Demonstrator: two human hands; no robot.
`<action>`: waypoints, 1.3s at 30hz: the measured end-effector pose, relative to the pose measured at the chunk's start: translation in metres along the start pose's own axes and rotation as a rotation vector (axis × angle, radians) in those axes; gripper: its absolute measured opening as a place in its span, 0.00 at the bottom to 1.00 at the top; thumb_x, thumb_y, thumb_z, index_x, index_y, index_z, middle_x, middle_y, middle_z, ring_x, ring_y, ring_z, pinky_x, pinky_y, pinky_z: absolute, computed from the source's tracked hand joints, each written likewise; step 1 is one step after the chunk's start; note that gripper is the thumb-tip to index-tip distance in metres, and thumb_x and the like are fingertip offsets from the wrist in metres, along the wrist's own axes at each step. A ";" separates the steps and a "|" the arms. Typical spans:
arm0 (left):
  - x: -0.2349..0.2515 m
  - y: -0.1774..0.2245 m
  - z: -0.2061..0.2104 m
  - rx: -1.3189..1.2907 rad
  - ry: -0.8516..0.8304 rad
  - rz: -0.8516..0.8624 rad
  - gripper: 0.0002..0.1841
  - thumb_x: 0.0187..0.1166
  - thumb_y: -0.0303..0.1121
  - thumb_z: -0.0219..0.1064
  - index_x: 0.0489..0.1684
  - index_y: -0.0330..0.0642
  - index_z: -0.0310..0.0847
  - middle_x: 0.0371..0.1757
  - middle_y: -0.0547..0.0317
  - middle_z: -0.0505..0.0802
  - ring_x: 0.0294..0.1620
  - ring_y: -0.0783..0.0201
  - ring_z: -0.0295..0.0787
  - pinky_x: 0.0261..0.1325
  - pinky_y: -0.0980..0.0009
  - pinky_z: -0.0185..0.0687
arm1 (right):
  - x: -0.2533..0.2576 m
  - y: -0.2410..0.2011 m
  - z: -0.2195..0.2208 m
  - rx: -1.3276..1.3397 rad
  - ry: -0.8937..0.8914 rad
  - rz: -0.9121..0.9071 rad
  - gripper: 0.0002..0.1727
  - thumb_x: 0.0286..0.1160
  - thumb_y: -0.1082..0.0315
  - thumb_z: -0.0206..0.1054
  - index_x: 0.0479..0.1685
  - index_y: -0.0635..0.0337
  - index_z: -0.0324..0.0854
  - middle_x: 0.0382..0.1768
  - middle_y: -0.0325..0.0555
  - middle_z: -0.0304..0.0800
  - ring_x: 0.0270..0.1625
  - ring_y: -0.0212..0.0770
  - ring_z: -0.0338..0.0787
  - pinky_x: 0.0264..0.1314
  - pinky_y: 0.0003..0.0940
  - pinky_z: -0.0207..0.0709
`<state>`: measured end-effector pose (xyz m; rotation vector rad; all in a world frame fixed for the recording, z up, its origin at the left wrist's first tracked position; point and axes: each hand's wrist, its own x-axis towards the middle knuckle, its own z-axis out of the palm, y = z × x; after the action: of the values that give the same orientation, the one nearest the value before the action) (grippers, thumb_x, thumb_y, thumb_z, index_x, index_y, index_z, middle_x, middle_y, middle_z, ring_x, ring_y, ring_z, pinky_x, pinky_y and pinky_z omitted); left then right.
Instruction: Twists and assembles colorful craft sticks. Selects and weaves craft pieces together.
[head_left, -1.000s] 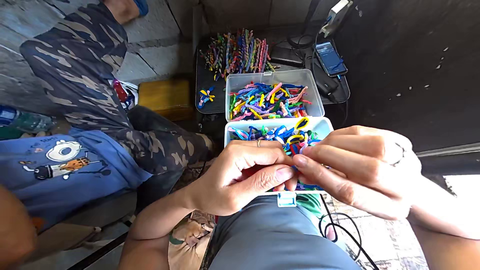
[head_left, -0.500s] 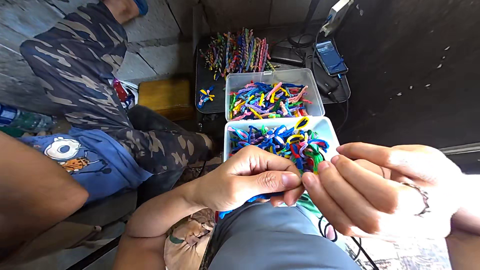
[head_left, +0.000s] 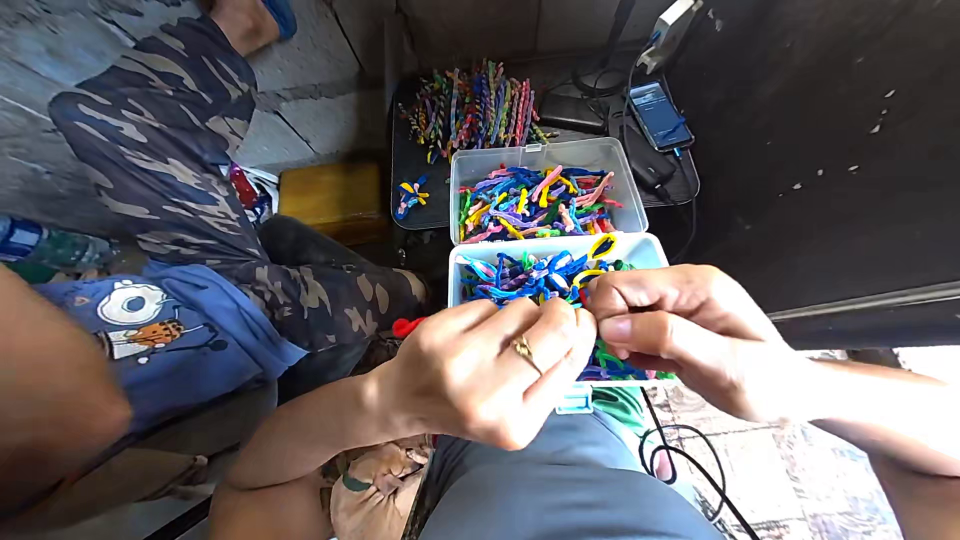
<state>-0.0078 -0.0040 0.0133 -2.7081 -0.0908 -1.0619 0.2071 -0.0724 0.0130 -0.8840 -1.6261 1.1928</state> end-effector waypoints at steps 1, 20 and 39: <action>-0.001 0.000 0.000 0.085 0.000 0.045 0.07 0.83 0.21 0.59 0.43 0.32 0.85 0.36 0.50 0.92 0.24 0.61 0.75 0.25 0.70 0.62 | 0.000 0.001 0.001 0.163 -0.012 0.106 0.17 0.82 0.69 0.51 0.21 0.48 0.74 0.17 0.22 0.67 0.18 0.12 0.64 0.19 0.07 0.55; -0.005 -0.014 0.003 -1.532 -0.204 -0.536 0.14 0.92 0.29 0.53 0.39 0.32 0.83 0.35 0.70 0.88 0.41 0.88 0.81 0.46 0.89 0.77 | 0.001 0.001 -0.007 -1.220 0.020 -0.875 0.06 0.88 0.73 0.58 0.52 0.67 0.77 0.45 0.55 0.88 0.46 0.46 0.87 0.52 0.34 0.79; -0.002 -0.004 0.022 -0.053 0.030 -0.086 0.07 0.82 0.24 0.64 0.41 0.33 0.89 0.26 0.52 0.86 0.24 0.61 0.78 0.25 0.73 0.68 | 0.001 0.023 -0.008 0.204 -0.023 0.111 0.20 0.84 0.67 0.49 0.18 0.45 0.72 0.16 0.21 0.71 0.18 0.13 0.71 0.19 0.08 0.67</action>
<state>0.0048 0.0052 -0.0034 -2.7570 -0.1778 -1.1446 0.2148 -0.0623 -0.0075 -0.8409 -1.4580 1.4231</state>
